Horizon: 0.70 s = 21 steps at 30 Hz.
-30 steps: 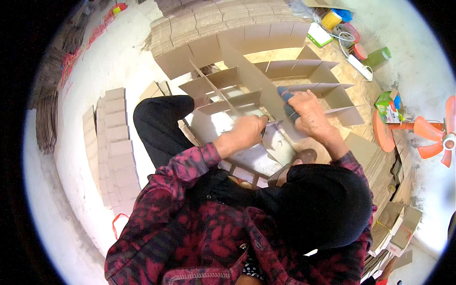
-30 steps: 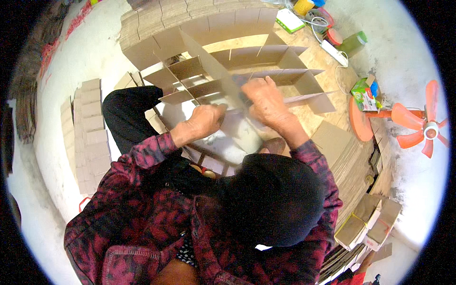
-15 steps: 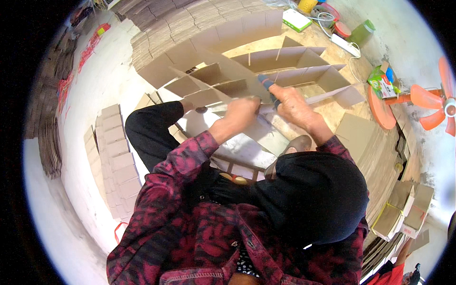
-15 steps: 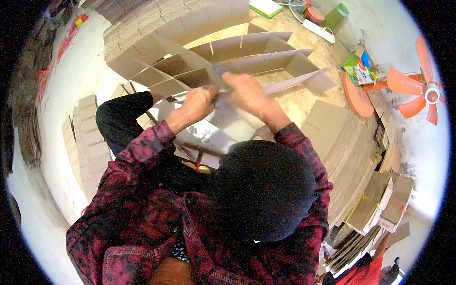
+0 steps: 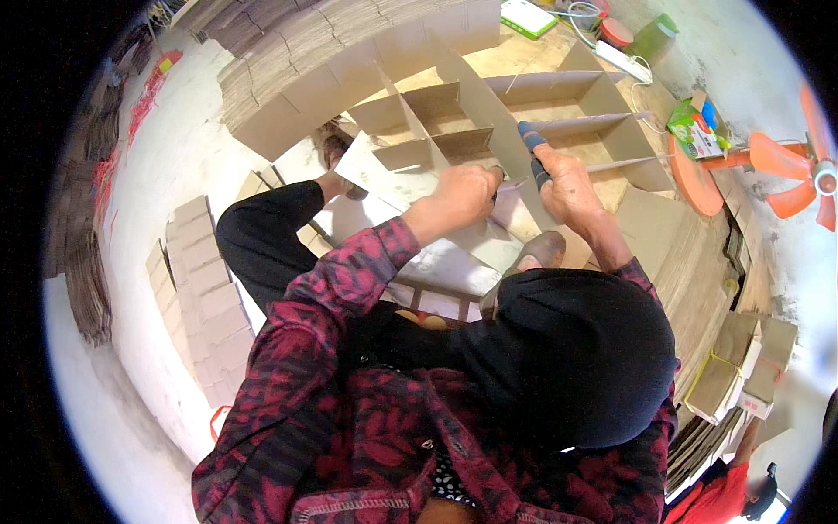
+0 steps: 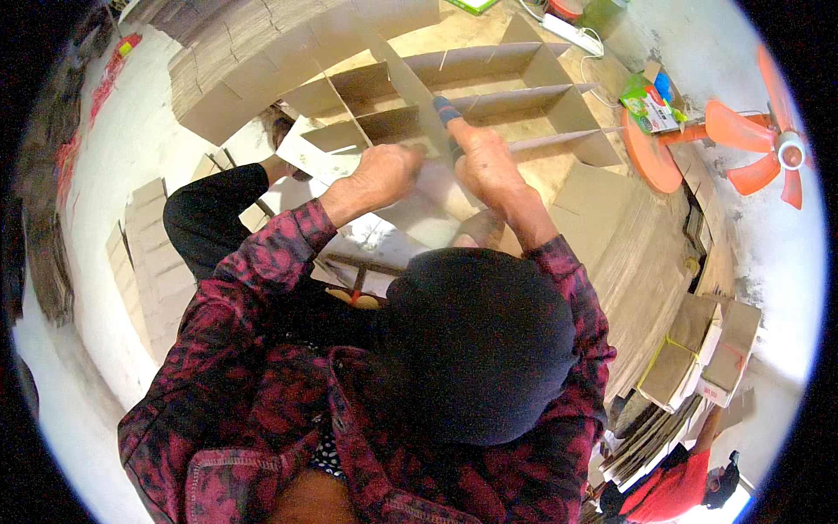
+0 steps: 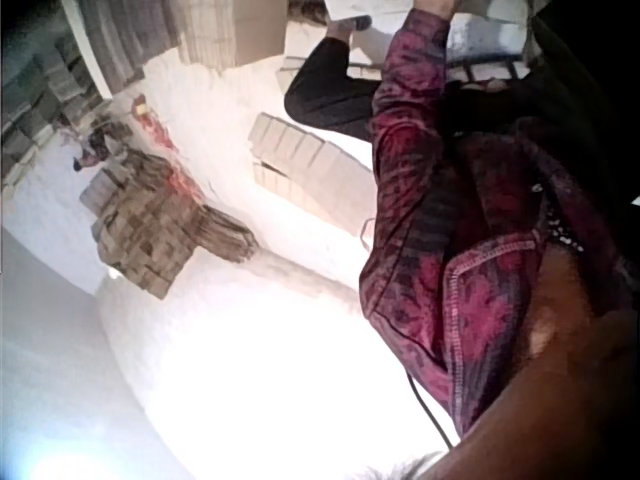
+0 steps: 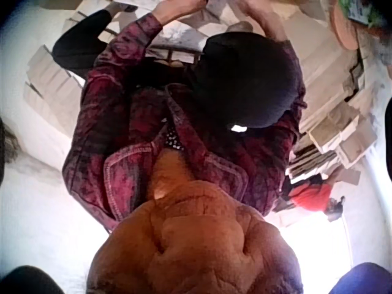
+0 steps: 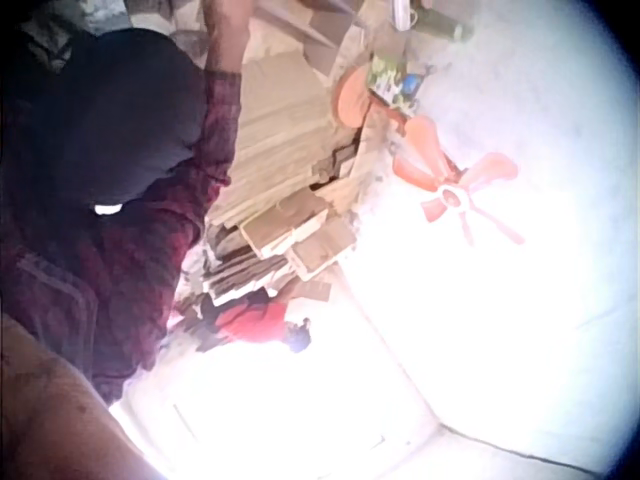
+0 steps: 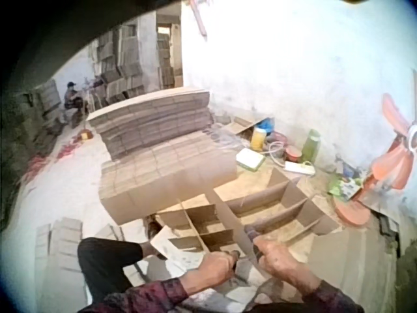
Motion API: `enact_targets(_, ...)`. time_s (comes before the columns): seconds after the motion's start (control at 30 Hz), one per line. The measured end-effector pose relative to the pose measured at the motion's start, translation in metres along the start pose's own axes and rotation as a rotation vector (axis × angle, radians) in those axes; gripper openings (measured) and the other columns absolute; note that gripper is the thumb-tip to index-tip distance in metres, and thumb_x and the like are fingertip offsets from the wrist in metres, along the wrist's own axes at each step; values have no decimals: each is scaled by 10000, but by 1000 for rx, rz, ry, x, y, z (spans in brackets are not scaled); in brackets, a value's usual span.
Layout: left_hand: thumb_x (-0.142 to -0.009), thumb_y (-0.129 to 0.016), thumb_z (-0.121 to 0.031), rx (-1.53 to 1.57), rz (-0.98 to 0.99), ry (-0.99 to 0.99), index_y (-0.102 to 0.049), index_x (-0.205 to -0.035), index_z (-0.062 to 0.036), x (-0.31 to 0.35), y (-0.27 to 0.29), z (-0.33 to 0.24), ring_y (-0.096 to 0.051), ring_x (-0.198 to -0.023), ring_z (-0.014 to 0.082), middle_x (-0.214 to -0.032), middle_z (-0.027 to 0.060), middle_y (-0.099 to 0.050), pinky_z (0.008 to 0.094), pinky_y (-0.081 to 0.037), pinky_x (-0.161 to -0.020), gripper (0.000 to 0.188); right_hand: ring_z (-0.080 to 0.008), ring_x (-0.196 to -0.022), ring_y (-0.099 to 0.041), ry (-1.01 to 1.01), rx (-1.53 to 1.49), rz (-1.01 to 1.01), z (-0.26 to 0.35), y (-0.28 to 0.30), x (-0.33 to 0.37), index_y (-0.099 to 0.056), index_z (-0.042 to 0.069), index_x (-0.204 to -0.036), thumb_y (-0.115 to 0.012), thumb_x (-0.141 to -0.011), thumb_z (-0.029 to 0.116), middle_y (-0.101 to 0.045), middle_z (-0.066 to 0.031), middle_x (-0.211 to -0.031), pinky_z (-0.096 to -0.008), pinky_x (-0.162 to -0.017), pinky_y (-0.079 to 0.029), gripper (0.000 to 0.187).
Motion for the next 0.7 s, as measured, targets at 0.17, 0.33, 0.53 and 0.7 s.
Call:
enact_targets(0.17, -768, -591, -152, 31, 101, 35, -624, -909, -53, 5, 3, -2, -651, -832, 384, -819, 194, -664, 496, -513, -678, 175, -471, -888, -571, -24, 156, 99, 8, -7, 1, -544, 102, -1180, -496, -709, -46, -612, -276, -918, -524, -746, -446, 495)
enact_targets(0.33, -769, -576, -155, -23, 155, 42, -630, -934, -59, 9, 5, 11, -651, -835, 389, -835, 195, -668, 494, -516, -678, 198, -473, -871, -567, 28, 72, 7, 7, -11, -2, -566, 50, -1005, -507, -686, -35, -618, -260, -888, -544, -746, -442, 336)
enact_targets(0.53, -740, -572, -130, -64, 241, 29, -659, -914, -65, 5, 1, 14, -655, -834, 382, -834, 196, -671, 486, -522, -696, 205, -419, -909, -605, -46, 341, 309, -9, -34, -7, -577, 52, -981, -526, -716, 74, -637, -236, -903, -507, -777, -481, 270)
enact_targets(0.7, -693, -661, -194, -80, 194, 10, -663, -859, -78, 6, 13, 14, -658, -839, 362, -841, 171, -673, 466, -527, -696, 203, -405, -1025, -580, 100, 234, -11, 2, -10, -2, -581, 25, -1021, -580, -740, 59, -621, -225, -1035, -463, -885, -466, 283)
Point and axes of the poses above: each hand's wrist, its own x-axis away from the middle knuckle, its own y-axis out of the back of the hand, z = x × y, the point moved 5 cm from there along -x, towards the middle knuckle
